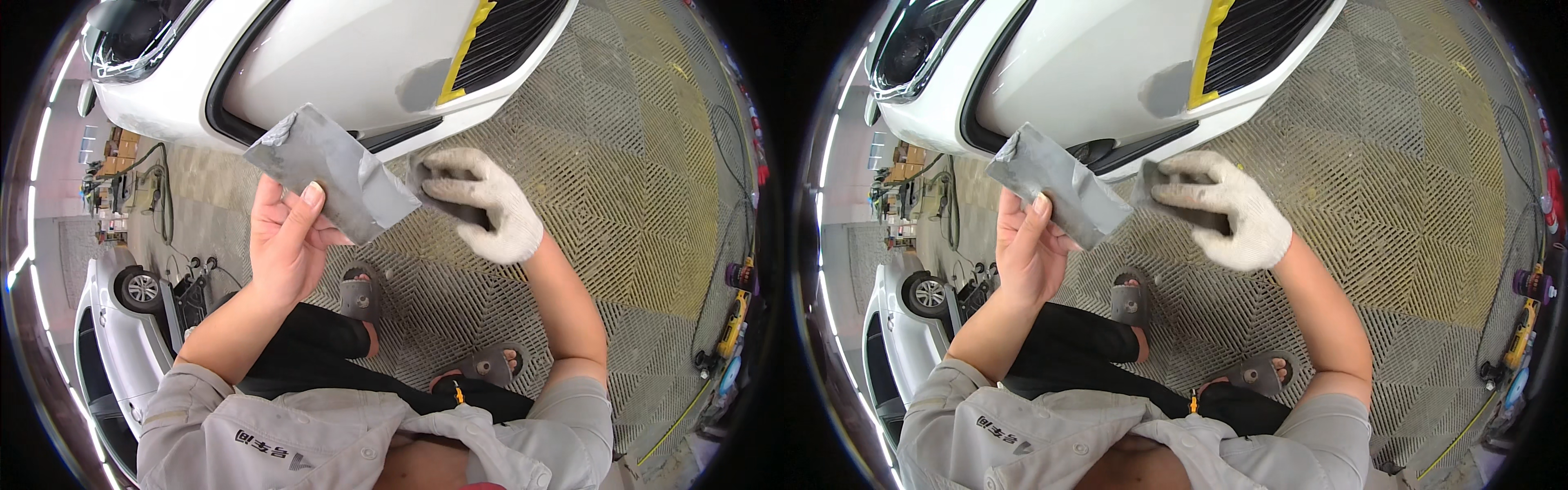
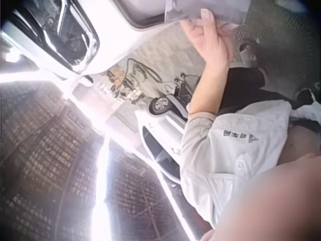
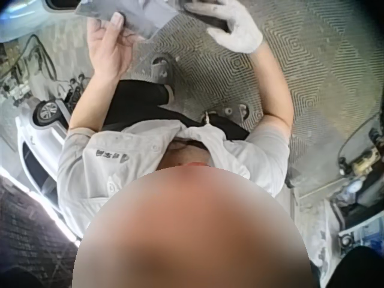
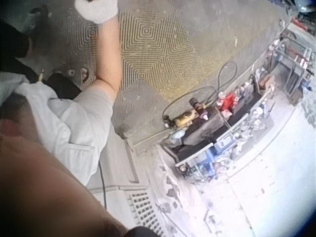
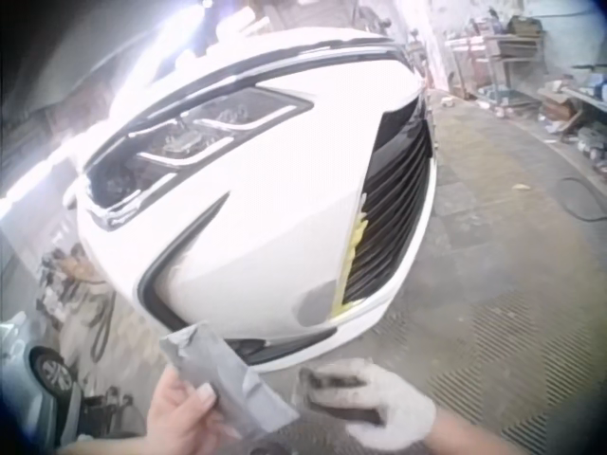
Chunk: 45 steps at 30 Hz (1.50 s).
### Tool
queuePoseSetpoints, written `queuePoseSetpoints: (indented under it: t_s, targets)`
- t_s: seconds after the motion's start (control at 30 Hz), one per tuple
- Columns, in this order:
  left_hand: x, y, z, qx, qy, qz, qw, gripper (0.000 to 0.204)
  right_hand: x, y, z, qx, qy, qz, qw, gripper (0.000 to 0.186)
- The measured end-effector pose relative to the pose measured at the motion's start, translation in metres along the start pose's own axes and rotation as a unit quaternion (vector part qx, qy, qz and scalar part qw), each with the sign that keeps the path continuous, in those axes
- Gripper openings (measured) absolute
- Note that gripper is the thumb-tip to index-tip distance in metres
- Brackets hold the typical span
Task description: The person applies gray body filler to a small area on the front bumper of a white car using a metal spreader. They repeatedly scoop filler from a foil packet and smooth it onto the surface near the grille, then walk around the vehicle.
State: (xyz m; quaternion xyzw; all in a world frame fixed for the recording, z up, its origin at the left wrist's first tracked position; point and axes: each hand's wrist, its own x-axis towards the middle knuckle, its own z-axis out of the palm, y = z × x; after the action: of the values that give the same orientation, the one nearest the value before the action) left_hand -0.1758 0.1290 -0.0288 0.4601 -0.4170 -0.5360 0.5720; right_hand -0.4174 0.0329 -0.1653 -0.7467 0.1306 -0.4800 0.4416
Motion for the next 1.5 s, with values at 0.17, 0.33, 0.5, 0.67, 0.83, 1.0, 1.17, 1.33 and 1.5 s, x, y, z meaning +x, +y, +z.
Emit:
queuePoseSetpoints:
  t_s: [0.17,0.33,0.5,0.67,0.83,1.0,1.17,1.33,1.5]
  targets:
    - [-0.007,0.004,0.001,0.027,0.01,-0.014,0.999,0.039,0.02,0.036,-0.01,-0.293,0.149,0.006,0.944,0.061]
    - [-0.011,0.005,-0.002,0.026,0.021,-0.032,0.999,0.04,0.045,0.057,-0.029,-0.388,0.273,-0.025,0.88,0.057]
    - [-0.015,0.006,-0.007,0.02,0.024,-0.033,0.999,0.041,0.051,0.065,-0.035,-0.41,0.262,-0.045,0.872,0.057]
    - [-0.016,0.006,-0.013,0.017,0.021,-0.04,0.999,0.041,0.043,0.075,-0.026,-0.398,0.223,-0.051,0.889,0.059]
    - [-0.017,0.005,-0.017,0.021,0.023,-0.039,0.999,0.041,0.034,0.087,-0.016,-0.406,0.194,-0.081,0.89,0.053]
    - [-0.017,0.006,-0.02,0.026,0.023,-0.04,0.999,0.04,0.024,0.097,-0.01,-0.427,0.157,-0.072,0.888,0.053]
    - [-0.016,0.005,-0.019,0.029,0.024,-0.044,0.998,0.039,0.015,0.106,-0.006,-0.443,0.113,-0.056,0.888,0.054]
    - [-0.015,0.005,-0.014,0.039,0.031,-0.056,0.997,0.037,0.009,0.099,-0.002,-0.429,0.128,-0.052,0.893,0.055]
    - [-0.014,0.003,-0.009,0.043,0.037,-0.058,0.997,0.039,0.008,0.088,-0.001,-0.418,0.135,-0.039,0.898,0.054]
